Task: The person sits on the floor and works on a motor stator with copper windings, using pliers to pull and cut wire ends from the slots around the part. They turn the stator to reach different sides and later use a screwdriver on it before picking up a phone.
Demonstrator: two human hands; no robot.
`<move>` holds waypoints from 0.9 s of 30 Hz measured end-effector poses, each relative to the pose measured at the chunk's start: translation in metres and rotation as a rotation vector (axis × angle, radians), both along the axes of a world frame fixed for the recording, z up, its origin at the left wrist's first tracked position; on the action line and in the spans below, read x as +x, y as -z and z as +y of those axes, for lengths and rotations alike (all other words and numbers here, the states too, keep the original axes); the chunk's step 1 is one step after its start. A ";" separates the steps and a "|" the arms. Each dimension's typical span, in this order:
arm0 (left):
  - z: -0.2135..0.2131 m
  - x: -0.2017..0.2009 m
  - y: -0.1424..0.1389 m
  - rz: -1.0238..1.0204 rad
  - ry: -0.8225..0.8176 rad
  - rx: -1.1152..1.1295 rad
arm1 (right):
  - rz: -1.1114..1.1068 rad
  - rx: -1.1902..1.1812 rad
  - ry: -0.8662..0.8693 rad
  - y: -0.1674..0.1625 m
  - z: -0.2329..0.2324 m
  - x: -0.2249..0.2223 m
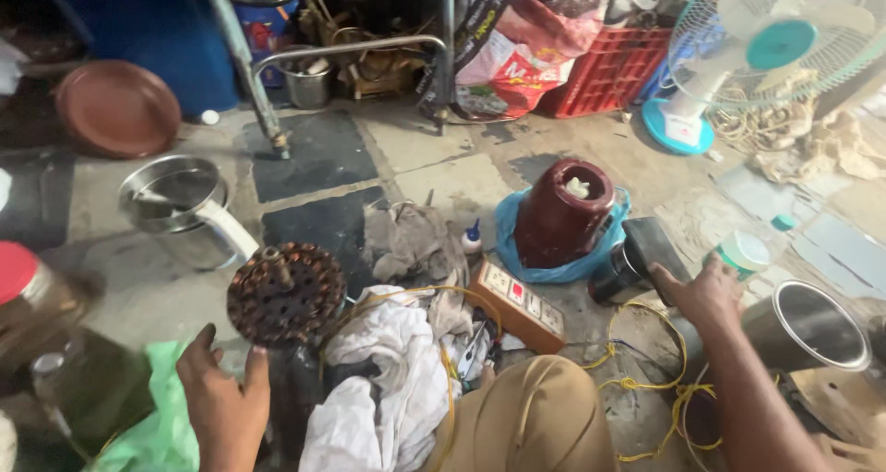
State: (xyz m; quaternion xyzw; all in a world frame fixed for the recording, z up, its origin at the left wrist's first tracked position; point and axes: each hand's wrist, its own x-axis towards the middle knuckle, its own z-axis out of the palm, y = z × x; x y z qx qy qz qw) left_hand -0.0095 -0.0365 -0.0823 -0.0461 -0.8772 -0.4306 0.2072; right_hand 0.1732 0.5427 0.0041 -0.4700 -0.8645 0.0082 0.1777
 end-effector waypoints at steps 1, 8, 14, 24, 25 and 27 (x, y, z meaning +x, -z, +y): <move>0.001 -0.002 0.000 0.003 -0.009 -0.013 | -0.026 -0.143 0.027 0.001 0.008 -0.004; -0.005 -0.009 0.007 0.035 -0.048 -0.091 | -0.085 -0.424 0.070 -0.001 0.012 -0.029; 0.007 -0.011 0.014 0.016 -0.012 -0.063 | -0.042 -0.390 0.112 -0.013 0.005 -0.035; 0.002 -0.007 0.022 -0.150 -0.050 -0.081 | 0.240 0.038 -0.085 0.001 -0.016 0.027; 0.003 -0.006 0.022 -0.143 -0.046 -0.059 | 0.249 -0.036 -0.085 0.000 -0.030 0.037; 0.006 -0.004 0.021 -0.125 -0.045 -0.014 | 0.256 -0.250 -0.075 -0.004 -0.069 0.056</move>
